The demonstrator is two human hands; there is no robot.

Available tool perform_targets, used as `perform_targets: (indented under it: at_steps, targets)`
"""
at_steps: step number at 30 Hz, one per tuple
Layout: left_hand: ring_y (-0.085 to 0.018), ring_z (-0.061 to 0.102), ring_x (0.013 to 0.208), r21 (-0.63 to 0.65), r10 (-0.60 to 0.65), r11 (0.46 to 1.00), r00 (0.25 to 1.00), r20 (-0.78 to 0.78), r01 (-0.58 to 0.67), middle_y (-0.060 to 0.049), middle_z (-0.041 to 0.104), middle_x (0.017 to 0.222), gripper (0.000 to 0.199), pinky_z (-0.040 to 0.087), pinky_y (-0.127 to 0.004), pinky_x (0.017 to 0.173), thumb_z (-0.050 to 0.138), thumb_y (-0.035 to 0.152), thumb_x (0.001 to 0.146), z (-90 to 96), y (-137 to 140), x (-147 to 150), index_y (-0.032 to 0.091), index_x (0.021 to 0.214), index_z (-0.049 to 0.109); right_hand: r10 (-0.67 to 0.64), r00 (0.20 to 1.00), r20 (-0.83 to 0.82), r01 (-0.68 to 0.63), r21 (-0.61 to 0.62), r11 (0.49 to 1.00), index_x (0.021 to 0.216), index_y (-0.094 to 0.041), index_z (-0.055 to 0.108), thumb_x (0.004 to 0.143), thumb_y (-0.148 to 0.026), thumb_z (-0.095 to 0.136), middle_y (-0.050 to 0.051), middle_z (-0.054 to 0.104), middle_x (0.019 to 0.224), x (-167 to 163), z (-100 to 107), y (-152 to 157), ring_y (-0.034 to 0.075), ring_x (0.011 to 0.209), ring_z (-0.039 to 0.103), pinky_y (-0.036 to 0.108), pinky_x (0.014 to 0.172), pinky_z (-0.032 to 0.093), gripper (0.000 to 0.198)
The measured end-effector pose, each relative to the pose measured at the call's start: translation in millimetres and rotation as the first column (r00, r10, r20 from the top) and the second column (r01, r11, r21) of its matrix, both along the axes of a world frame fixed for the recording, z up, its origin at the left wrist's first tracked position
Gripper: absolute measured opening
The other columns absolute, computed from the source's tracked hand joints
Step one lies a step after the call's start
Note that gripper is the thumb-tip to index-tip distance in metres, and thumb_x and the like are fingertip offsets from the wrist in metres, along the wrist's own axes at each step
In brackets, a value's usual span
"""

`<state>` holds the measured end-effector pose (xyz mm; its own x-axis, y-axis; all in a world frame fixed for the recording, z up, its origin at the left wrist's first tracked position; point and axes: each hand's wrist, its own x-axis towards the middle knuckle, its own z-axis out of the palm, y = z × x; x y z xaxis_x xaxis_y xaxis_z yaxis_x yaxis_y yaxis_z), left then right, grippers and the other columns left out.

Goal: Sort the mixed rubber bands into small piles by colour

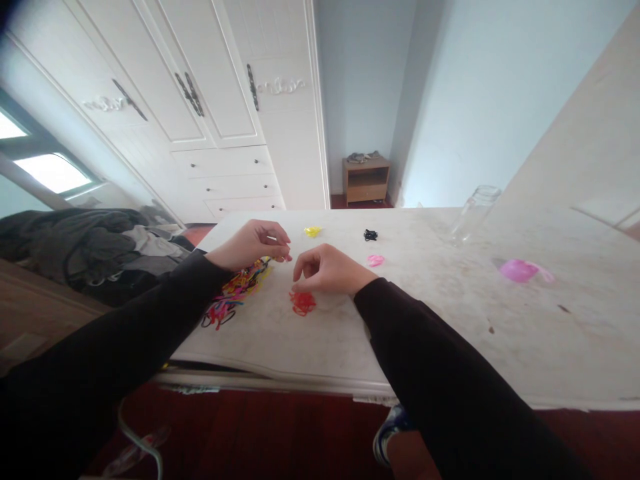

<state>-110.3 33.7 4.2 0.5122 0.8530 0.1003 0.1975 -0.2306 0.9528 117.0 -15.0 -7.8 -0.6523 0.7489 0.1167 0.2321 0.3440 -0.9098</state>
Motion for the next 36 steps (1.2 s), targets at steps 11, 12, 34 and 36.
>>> perform_targets:
  at_steps: [11, 12, 34, 36]
  targets:
    - [-0.015, 0.073, 0.067, 0.055, 0.053, 0.997, 0.998, 0.013, -0.054, -0.001, 0.072, 0.072, 0.035, 0.066, -0.030, 0.069, 0.094, 0.032, 0.064, -0.9, -2.0, 2.2, 0.015, 0.079, 0.067, -0.090, 0.992, -0.089, 0.103, 0.151, 0.983, 0.093, -0.016, 0.074, 0.074, -0.025, 0.079, 0.003, 0.073, 0.088, 1.0, -4.0, 4.0, 0.012, 0.070, 0.061, 0.027, 0.065, 0.047, 0.022]
    - [-0.014, 0.073, 0.067, 0.060, 0.057, 0.997, 0.998, 0.012, -0.058, -0.001, 0.072, 0.073, 0.035, 0.066, -0.030, 0.070, 0.094, 0.032, 0.065, -0.4, -2.3, 2.3, 0.015, 0.079, 0.067, -0.090, 0.992, -0.088, 0.103, 0.150, 0.983, 0.094, -0.016, 0.074, 0.074, -0.025, 0.079, 0.003, 0.074, 0.088, 1.1, -4.1, 3.9, 0.012, 0.070, 0.061, 0.027, 0.065, 0.047, 0.022]
    - [-0.022, 0.079, 0.068, 0.006, 0.092, 0.996, 0.996, 0.020, -0.092, -0.007, 0.078, 0.073, 0.046, 0.064, -0.025, 0.057, 0.098, 0.045, 0.058, 1.5, -6.3, 4.9, 0.015, 0.075, 0.068, -0.513, 0.858, 0.017, 0.488, 0.285, 0.825, 0.058, -0.016, 0.065, 0.077, -0.045, 0.073, 0.002, 0.059, 0.057, 123.6, 2.1, 14.3, 0.012, 0.055, 0.047, 0.028, 0.055, 0.033, 0.035]
    - [-0.022, 0.079, 0.068, 0.016, 0.098, 0.995, 0.995, 0.020, -0.098, -0.007, 0.078, 0.073, 0.045, 0.064, -0.025, 0.056, 0.098, 0.045, 0.059, 2.4, -7.0, 4.8, 0.015, 0.075, 0.068, -0.533, 0.844, 0.064, 0.486, 0.329, 0.810, 0.058, -0.016, 0.066, 0.078, -0.044, 0.071, 0.002, 0.059, 0.056, 136.6, 0.0, 15.1, 0.012, 0.055, 0.046, 0.029, 0.056, 0.032, 0.035]
